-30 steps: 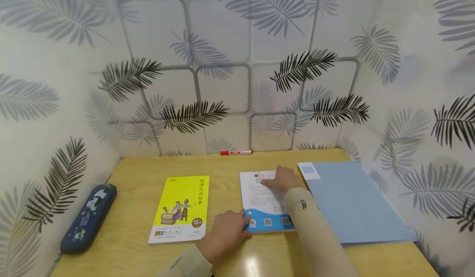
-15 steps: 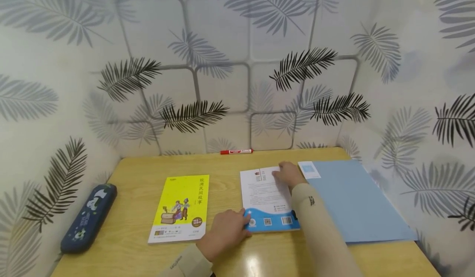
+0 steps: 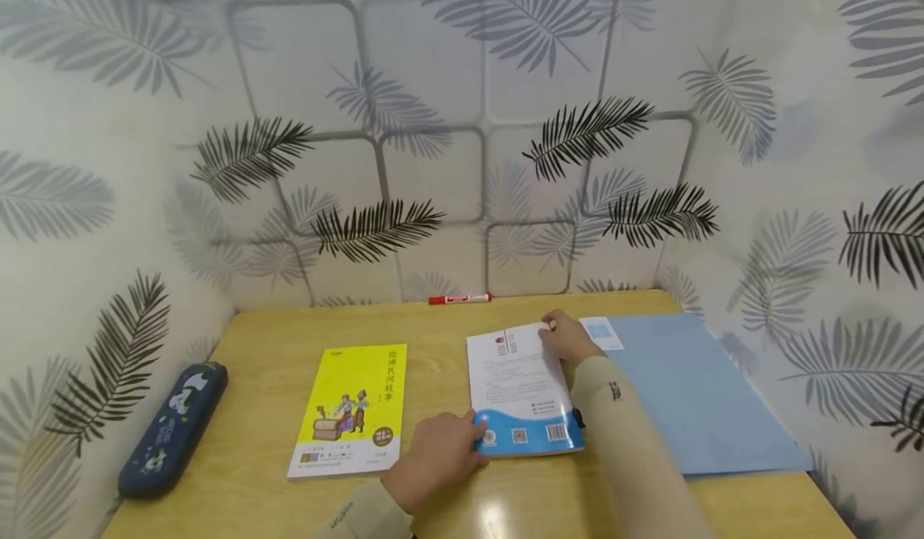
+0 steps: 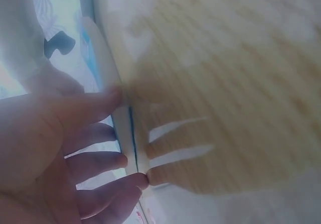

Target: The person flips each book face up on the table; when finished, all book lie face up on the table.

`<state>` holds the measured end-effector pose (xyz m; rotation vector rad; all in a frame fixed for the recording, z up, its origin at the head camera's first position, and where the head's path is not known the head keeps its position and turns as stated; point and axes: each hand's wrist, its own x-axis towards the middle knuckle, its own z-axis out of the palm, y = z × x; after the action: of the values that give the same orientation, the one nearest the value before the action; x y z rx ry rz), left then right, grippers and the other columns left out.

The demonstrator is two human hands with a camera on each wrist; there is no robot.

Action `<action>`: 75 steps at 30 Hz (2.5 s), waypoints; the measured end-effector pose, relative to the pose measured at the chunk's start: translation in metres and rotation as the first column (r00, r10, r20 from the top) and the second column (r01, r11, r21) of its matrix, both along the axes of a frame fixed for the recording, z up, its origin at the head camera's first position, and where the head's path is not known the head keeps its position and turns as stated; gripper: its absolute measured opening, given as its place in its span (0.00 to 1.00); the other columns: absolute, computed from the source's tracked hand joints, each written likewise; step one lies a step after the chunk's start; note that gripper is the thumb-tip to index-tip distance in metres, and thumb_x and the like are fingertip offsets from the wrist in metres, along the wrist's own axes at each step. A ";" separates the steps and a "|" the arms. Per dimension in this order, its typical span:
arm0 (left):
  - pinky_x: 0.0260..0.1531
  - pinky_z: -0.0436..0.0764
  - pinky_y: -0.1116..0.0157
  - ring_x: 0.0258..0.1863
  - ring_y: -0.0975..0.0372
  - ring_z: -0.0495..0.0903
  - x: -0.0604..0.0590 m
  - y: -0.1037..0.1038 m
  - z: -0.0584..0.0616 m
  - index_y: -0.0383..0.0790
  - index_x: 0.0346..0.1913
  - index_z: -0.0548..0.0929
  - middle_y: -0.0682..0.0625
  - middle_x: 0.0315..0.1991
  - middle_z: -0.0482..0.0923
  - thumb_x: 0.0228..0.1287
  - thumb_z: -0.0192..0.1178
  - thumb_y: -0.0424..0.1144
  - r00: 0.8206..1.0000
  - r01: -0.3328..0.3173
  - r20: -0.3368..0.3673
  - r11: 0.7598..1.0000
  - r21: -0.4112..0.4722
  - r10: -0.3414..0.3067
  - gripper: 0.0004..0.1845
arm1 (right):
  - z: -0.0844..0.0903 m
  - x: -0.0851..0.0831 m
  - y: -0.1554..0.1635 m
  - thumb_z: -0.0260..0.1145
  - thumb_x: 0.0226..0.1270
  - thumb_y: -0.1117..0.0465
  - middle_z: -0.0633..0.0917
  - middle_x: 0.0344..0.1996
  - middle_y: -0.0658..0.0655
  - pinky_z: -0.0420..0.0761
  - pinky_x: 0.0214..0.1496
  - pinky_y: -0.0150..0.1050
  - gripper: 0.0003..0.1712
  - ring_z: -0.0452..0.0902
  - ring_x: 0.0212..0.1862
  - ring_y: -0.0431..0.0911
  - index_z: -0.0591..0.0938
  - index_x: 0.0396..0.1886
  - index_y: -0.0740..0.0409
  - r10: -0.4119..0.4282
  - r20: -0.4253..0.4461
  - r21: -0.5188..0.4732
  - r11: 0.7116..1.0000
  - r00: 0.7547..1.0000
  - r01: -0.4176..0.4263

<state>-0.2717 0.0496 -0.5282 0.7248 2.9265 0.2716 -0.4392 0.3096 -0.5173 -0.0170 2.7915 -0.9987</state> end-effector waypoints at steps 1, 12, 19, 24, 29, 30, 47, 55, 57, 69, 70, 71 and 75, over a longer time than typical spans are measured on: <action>0.26 0.72 0.66 0.25 0.62 0.70 0.000 0.001 0.000 0.47 0.39 0.83 0.55 0.29 0.72 0.64 0.70 0.53 1.000 -0.004 0.004 1.000 -0.004 0.004 0.14 | 0.001 0.001 0.001 0.56 0.80 0.58 0.75 0.61 0.75 0.83 0.49 0.50 0.26 0.78 0.56 0.63 0.68 0.70 0.68 0.020 0.003 -0.004 1.000 1.000 -0.020; 0.24 0.72 0.65 0.25 0.62 0.70 0.004 0.007 0.008 0.43 0.35 0.85 0.53 0.28 0.74 0.64 0.71 0.49 0.999 -0.034 0.015 0.998 -0.047 0.035 0.12 | 0.005 -0.001 0.005 0.58 0.79 0.61 0.75 0.62 0.75 0.84 0.52 0.50 0.28 0.79 0.56 0.62 0.68 0.73 0.68 0.033 0.028 -0.049 0.998 0.999 -0.032; 0.29 0.75 0.63 0.28 0.60 0.71 0.008 0.012 0.006 0.44 0.30 0.84 0.52 0.28 0.73 0.67 0.68 0.50 1.000 0.000 -0.007 0.997 -0.073 -0.001 0.14 | 0.007 0.001 0.001 0.59 0.78 0.62 0.76 0.61 0.75 0.86 0.46 0.46 0.29 0.82 0.52 0.59 0.68 0.73 0.70 0.013 0.005 -0.056 0.998 1.000 -0.013; 0.34 0.78 0.65 0.35 0.60 0.72 0.011 0.015 0.004 0.40 0.31 0.86 0.49 0.34 0.76 0.63 0.70 0.53 0.997 0.003 -0.074 0.997 -0.073 -0.008 0.18 | 0.010 0.002 0.002 0.60 0.78 0.63 0.78 0.59 0.74 0.86 0.47 0.45 0.28 0.84 0.49 0.57 0.69 0.72 0.71 0.004 0.008 -0.029 1.000 1.000 -0.004; 0.37 0.80 0.66 0.39 0.59 0.73 0.013 0.018 0.002 0.31 0.41 0.87 0.45 0.41 0.76 0.58 0.75 0.53 0.998 -0.053 -0.042 0.998 0.021 0.053 0.25 | 0.013 0.003 0.005 0.60 0.77 0.63 0.79 0.59 0.74 0.82 0.55 0.52 0.27 0.82 0.52 0.59 0.71 0.69 0.74 0.001 0.007 0.009 1.000 1.000 -0.001; 0.38 0.80 0.66 0.39 0.59 0.73 0.013 0.019 0.002 0.30 0.42 0.86 0.45 0.41 0.76 0.57 0.75 0.53 0.997 -0.059 -0.039 0.998 0.026 0.060 0.26 | 0.013 0.003 0.006 0.60 0.77 0.63 0.78 0.60 0.74 0.80 0.58 0.54 0.27 0.81 0.54 0.61 0.71 0.69 0.74 0.002 0.005 0.016 1.000 1.000 -0.002; 0.25 0.75 0.68 0.22 0.63 0.71 0.005 0.014 0.003 0.40 0.27 0.83 0.52 0.23 0.75 0.62 0.68 0.40 0.997 0.031 -0.074 0.995 0.096 -0.024 0.10 | 0.014 0.006 0.010 0.60 0.77 0.63 0.79 0.57 0.75 0.85 0.49 0.48 0.28 0.85 0.43 0.53 0.70 0.67 0.79 -0.033 0.029 -0.107 0.994 0.999 0.036; 0.21 0.73 0.70 0.20 0.65 0.71 0.004 0.005 0.007 0.38 0.31 0.83 0.53 0.22 0.75 0.64 0.65 0.36 1.000 -0.016 0.001 0.976 0.219 0.016 0.06 | 0.014 0.008 0.006 0.61 0.77 0.59 0.84 0.48 0.71 0.87 0.41 0.42 0.25 0.86 0.37 0.50 0.75 0.62 0.78 -0.082 0.038 -0.210 0.974 0.996 0.088; 0.19 0.72 0.71 0.19 0.65 0.71 0.003 0.002 0.009 0.38 0.30 0.83 0.54 0.21 0.74 0.65 0.64 0.36 1.000 -0.024 -0.011 0.970 0.244 0.028 0.07 | 0.014 0.009 0.006 0.58 0.80 0.55 0.83 0.51 0.70 0.87 0.44 0.43 0.28 0.85 0.42 0.53 0.74 0.64 0.76 -0.084 0.037 -0.239 0.967 0.996 0.091; 0.19 0.69 0.74 0.18 0.68 0.68 -0.005 -0.011 0.009 0.41 0.36 0.84 0.57 0.21 0.73 0.73 0.62 0.42 0.974 0.112 -0.219 0.965 0.236 -0.059 0.09 | 0.010 0.005 0.001 0.42 0.84 0.59 0.72 0.62 0.71 0.84 0.49 0.42 0.28 0.79 0.50 0.55 0.62 0.73 0.74 -0.134 0.073 -0.507 0.848 0.988 0.153; 0.19 0.69 0.74 0.18 0.68 0.68 -0.005 -0.012 0.009 0.41 0.36 0.84 0.57 0.21 0.73 0.74 0.62 0.43 0.972 0.116 -0.226 0.966 0.232 -0.062 0.09 | 0.010 0.005 0.000 0.42 0.83 0.61 0.72 0.61 0.70 0.84 0.47 0.41 0.27 0.79 0.48 0.53 0.62 0.73 0.74 -0.135 0.073 -0.523 0.839 0.988 0.153; 0.18 0.69 0.74 0.18 0.69 0.68 -0.005 -0.012 0.009 0.41 0.37 0.85 0.57 0.21 0.74 0.74 0.62 0.43 0.971 0.118 -0.232 0.965 0.232 -0.063 0.09 | 0.010 0.005 0.000 0.42 0.82 0.62 0.72 0.61 0.70 0.84 0.46 0.40 0.27 0.79 0.46 0.52 0.61 0.73 0.74 -0.135 0.073 -0.535 0.831 0.988 0.153; 0.16 0.68 0.74 0.17 0.69 0.68 -0.004 -0.013 0.013 0.39 0.54 0.86 0.55 0.22 0.76 0.75 0.61 0.44 0.972 0.121 -0.228 0.957 0.263 -0.060 0.14 | 0.009 0.006 -0.001 0.44 0.78 0.66 0.74 0.58 0.68 0.84 0.43 0.39 0.28 0.80 0.43 0.49 0.62 0.74 0.70 -0.150 0.069 -0.571 0.804 0.986 0.162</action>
<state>-0.2760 0.0362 -0.5154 0.9837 3.0833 0.6401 -0.4335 0.3082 -0.5081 0.1463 2.3831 -1.8391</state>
